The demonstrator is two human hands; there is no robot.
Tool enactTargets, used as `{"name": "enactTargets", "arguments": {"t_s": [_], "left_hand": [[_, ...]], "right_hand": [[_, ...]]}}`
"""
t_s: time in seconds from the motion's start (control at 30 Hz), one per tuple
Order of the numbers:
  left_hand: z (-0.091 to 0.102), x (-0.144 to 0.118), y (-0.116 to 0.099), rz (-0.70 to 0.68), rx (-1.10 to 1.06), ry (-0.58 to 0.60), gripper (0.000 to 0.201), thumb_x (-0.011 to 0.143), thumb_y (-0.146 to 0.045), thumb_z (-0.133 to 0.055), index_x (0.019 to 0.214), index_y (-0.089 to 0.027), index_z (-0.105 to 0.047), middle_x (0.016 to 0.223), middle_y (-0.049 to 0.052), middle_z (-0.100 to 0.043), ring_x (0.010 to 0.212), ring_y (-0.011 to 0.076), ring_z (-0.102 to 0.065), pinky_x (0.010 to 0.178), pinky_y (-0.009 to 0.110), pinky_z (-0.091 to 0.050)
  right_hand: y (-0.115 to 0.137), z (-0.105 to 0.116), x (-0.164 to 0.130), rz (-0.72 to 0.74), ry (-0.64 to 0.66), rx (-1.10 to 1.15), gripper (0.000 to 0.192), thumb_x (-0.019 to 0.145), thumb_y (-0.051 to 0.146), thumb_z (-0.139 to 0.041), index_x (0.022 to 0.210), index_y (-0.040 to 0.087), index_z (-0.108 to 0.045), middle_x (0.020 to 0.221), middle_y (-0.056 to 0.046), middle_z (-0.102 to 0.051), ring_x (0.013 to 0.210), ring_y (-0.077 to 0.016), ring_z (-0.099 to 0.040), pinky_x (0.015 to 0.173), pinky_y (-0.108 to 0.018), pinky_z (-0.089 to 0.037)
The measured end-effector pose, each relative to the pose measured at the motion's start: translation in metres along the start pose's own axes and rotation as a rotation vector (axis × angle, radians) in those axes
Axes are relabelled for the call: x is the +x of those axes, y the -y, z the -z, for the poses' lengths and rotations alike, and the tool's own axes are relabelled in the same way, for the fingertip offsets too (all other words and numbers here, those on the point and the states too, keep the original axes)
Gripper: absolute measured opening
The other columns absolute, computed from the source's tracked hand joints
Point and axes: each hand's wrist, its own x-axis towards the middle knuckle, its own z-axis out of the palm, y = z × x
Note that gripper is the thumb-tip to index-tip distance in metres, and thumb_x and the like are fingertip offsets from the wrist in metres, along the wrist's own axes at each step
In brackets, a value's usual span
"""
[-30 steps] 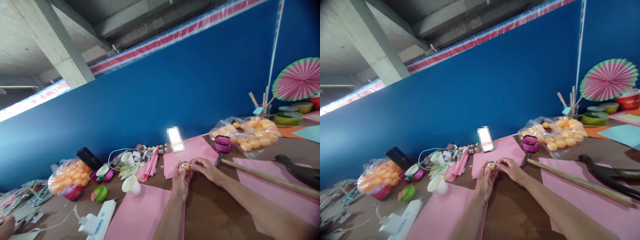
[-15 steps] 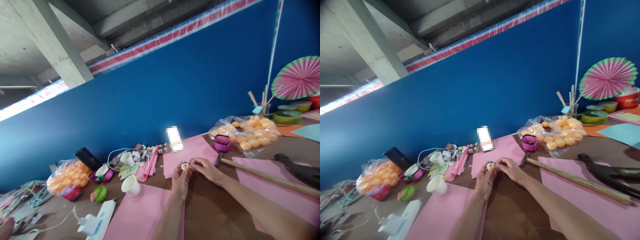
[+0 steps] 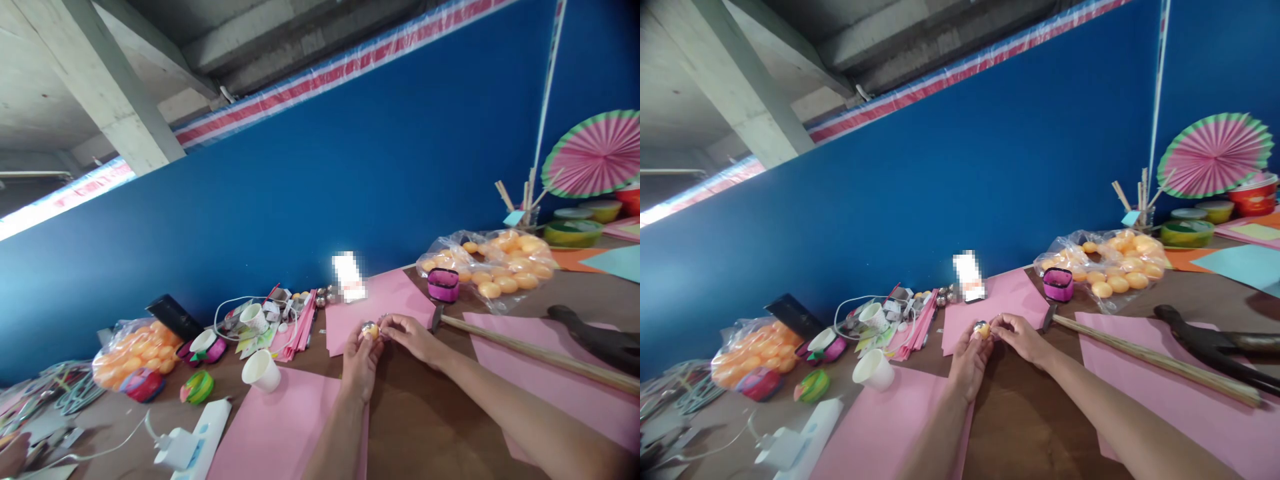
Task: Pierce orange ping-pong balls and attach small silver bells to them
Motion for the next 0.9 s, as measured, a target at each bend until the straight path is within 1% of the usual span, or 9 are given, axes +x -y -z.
{"name": "enactTargets", "arguments": {"t_s": [0.1, 0.23, 0.47, 0.67, 0.9], "left_hand": [[-0.001, 0.0, -0.0002, -0.008, 0.016, -0.003, 0.05, 0.064, -0.022, -0.068, 0.111, -0.019, -0.05, 0.098, 0.007, -0.062, 0.08, 0.0127, -0.061, 0.076, 0.025, -0.045], [-0.001, 0.0006, 0.0007, -0.013, 0.039, 0.009, 0.047, 0.066, -0.023, -0.066, 0.11, -0.019, -0.051, 0.098, 0.007, -0.061, 0.079, 0.0122, -0.06, 0.074, 0.024, -0.046], [0.0011, 0.001, 0.0018, -0.001, 0.057, 0.03, 0.045, 0.069, -0.022, -0.063, 0.112, -0.02, -0.05, 0.103, 0.007, -0.06, 0.085, 0.0134, -0.06, 0.078, 0.026, -0.045], [-0.0003, -0.0002, 0.0017, -0.021, 0.062, 0.025, 0.046, 0.067, -0.021, -0.065, 0.111, -0.02, -0.05, 0.103, 0.008, -0.06, 0.087, 0.015, -0.06, 0.08, 0.028, -0.044], [0.0004, 0.0007, 0.0031, -0.028, 0.077, 0.006, 0.047, 0.067, -0.022, -0.065, 0.112, -0.02, -0.049, 0.104, 0.009, -0.06, 0.089, 0.016, -0.059, 0.082, 0.029, -0.044]], "right_hand": [[0.0001, -0.0002, 0.0002, -0.008, 0.004, -0.005, 0.024, 0.077, 0.041, -0.052, 0.075, 0.017, -0.055, 0.078, -0.002, -0.059, 0.075, -0.0155, -0.053, 0.072, -0.028, -0.043], [-0.0017, 0.0, 0.0005, -0.012, -0.001, -0.017, 0.025, 0.076, 0.042, -0.053, 0.074, 0.017, -0.055, 0.076, -0.002, -0.059, 0.075, -0.0158, -0.054, 0.07, -0.028, -0.043], [-0.0004, 0.0004, -0.0004, 0.001, -0.007, 0.015, 0.023, 0.076, 0.039, -0.054, 0.075, 0.017, -0.056, 0.082, -0.002, -0.061, 0.079, -0.0159, -0.054, 0.073, -0.028, -0.042], [0.0005, 0.0003, -0.0008, 0.012, -0.007, -0.006, 0.02, 0.078, 0.036, -0.052, 0.076, 0.017, -0.056, 0.079, -0.002, -0.059, 0.076, -0.015, -0.053, 0.071, -0.027, -0.042], [0.0049, 0.0003, -0.0012, 0.019, 0.007, -0.049, 0.024, 0.077, 0.039, -0.051, 0.075, 0.016, -0.057, 0.079, -0.003, -0.059, 0.076, -0.0159, -0.053, 0.071, -0.027, -0.041]]}}
